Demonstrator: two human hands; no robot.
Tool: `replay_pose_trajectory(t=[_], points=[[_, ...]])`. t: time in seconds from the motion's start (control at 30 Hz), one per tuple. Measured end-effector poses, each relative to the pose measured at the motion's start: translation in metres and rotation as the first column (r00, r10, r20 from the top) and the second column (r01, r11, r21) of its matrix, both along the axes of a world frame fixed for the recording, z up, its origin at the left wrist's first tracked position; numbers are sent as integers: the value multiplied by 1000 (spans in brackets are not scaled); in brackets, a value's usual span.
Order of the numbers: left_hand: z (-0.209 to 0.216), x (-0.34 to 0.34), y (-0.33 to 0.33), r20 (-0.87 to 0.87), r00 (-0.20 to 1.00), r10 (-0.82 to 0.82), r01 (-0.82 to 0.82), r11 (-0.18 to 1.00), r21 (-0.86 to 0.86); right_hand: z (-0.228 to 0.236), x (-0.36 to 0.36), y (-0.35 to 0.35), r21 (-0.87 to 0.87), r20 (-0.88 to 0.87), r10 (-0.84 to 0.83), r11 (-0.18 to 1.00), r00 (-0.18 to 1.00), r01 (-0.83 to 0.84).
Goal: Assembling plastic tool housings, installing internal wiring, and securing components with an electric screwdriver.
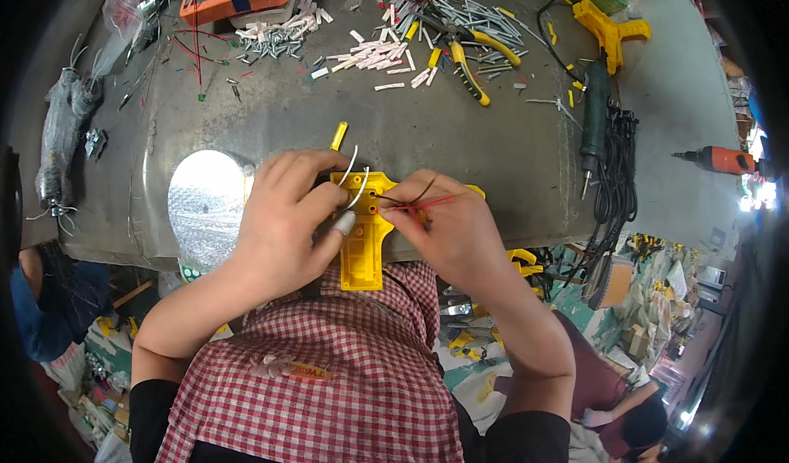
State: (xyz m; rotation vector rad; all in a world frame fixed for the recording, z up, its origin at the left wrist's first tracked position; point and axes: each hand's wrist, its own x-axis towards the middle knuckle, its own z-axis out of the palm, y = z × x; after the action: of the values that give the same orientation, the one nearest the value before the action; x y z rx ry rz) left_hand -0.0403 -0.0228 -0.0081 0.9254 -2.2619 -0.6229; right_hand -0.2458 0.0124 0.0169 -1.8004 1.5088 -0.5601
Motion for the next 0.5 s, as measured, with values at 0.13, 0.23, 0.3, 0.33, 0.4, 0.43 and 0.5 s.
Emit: replay_pose_trajectory(t=[0.13,0.23,0.3,0.33,0.4,0.43,0.5], points=[[-5,9,0,-114,993,8,-2,999,45,-10,13,5,-73,-15,-28,997,999,27],[-10,10,1,-201,979,22,-6,997,78,-10,21,6,-279,-376,77,941,923,-192],[-9,9,2,-188,981,47,-35,997,69,-9,24,3,-236,-306,75,960,949,-152],[-9,8,3,-195,980,49,-35,997,71,-8,24,3,-233,-313,76,960,947,-154],[-8,8,4,-176,982,70,-60,996,62,-9,24,3,-242,-341,84,955,936,-174],[-9,8,4,-183,981,69,-58,996,62,-8,22,0,-241,-348,82,955,934,-174],[-11,9,5,-173,981,82,-68,994,89,-5,15,-8,-158,-246,156,967,957,-198]])
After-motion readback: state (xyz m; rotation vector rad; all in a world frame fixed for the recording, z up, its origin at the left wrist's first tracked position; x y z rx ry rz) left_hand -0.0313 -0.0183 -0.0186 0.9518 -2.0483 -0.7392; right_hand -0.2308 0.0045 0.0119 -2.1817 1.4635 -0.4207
